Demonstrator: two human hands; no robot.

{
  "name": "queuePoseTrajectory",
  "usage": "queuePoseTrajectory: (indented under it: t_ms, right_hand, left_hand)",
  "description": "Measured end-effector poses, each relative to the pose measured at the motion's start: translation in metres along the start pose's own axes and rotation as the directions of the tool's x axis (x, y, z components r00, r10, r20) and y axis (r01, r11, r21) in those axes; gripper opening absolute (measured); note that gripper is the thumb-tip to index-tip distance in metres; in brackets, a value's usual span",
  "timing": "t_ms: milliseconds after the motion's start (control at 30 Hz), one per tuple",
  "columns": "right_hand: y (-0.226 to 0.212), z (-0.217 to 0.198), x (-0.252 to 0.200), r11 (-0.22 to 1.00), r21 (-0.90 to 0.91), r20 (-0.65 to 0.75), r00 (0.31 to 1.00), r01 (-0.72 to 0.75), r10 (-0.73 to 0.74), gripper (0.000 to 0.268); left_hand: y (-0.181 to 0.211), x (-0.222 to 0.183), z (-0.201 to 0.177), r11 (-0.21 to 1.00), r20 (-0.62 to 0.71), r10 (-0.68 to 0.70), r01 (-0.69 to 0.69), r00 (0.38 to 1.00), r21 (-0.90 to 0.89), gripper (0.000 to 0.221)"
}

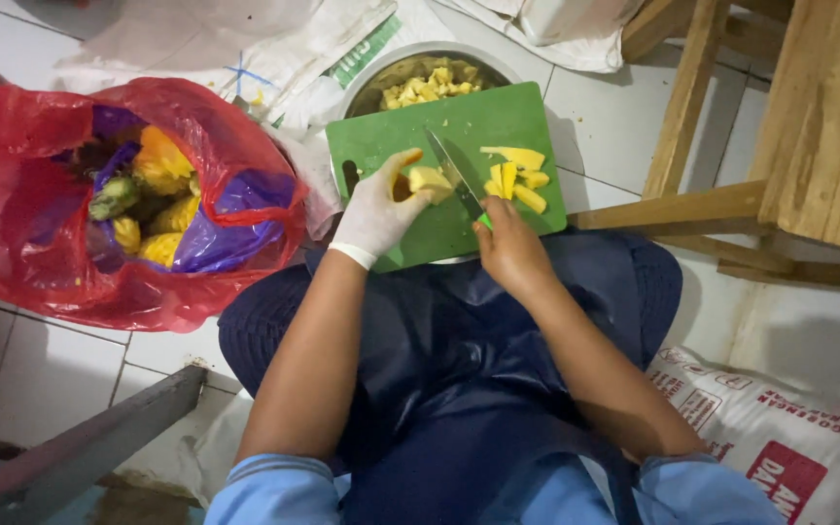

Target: A person wearing gloves uses a knife to cut pineapple chunks into smaller pieces on a cutting board.

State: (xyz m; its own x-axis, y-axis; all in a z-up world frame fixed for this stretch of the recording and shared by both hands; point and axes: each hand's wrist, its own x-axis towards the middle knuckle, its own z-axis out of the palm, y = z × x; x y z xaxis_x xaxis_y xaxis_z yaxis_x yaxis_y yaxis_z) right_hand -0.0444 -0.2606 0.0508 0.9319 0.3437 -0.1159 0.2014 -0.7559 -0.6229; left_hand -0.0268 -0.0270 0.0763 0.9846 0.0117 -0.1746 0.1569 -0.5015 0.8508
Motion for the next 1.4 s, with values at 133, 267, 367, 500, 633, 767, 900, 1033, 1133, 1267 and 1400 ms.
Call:
queuePoseTrajectory:
  t_ms: [133,267,367,500,633,767,900,1033,1133,1267,1400]
  right_hand:
    - [0.009,0.008,0.003,0.999,0.010,-0.021,0.999,0.031,-0.030,0.031]
    - [0.010,0.001,0.005,0.998,0.060,-0.032,0.999,0.029,-0.027,0.030]
    - [0.012,-0.004,0.004,0.996,0.091,-0.018,1.000,0.017,-0.016,0.030]
    - [0.014,-0.004,0.006,0.991,0.136,0.009,1.000,0.005,-0.006,0.031]
    - [0.021,-0.002,0.006,0.988,0.151,0.030,0.999,-0.032,0.028,0.033]
    - [0.007,-0.021,0.000,0.987,0.162,-0.014,1.000,0.002,0.001,0.034]
    - [-0.017,-0.045,-0.018,0.988,0.154,-0.023,1.000,-0.005,0.009,0.031]
    - [-0.021,-0.039,-0.021,0.991,0.135,-0.007,1.000,-0.014,0.015,0.031]
    - [-0.024,-0.034,-0.021,0.998,0.065,-0.040,0.999,0.009,-0.006,0.030]
    - [-0.018,-0.021,-0.019,0.997,-0.071,-0.053,0.998,0.015,-0.019,0.028]
    - [-0.010,-0.002,-0.015,0.959,-0.283,-0.095,0.993,0.037,-0.066,0.022]
  left_hand:
    - [0.010,-0.001,0.014,0.999,-0.003,0.021,-0.021,1.000,0.042,0.037]
    - [0.028,0.002,0.020,0.978,0.023,0.140,-0.142,0.990,0.155,0.050]
    - [0.031,0.007,0.024,0.955,0.091,0.151,-0.169,0.984,0.243,0.042]
    - [0.045,0.005,0.022,0.942,0.121,0.086,-0.120,0.989,0.314,0.042]
    - [0.046,0.005,0.025,0.930,0.142,0.099,-0.142,0.985,0.338,0.043]
    - [0.047,0.005,0.030,0.935,0.127,0.065,-0.104,0.990,0.340,0.036]
    - [0.051,-0.002,0.032,0.947,0.042,0.034,-0.046,0.999,0.319,0.036]
    - [0.049,-0.005,0.036,0.945,0.000,0.030,-0.028,1.000,0.326,0.033]
    - [0.049,-0.008,0.039,0.946,-0.037,0.037,-0.023,0.999,0.322,0.032]
    - [0.049,-0.009,0.041,0.942,-0.060,0.051,-0.028,0.997,0.334,0.032]
    - [0.045,-0.008,0.042,0.942,-0.073,0.048,-0.020,0.996,0.335,0.030]
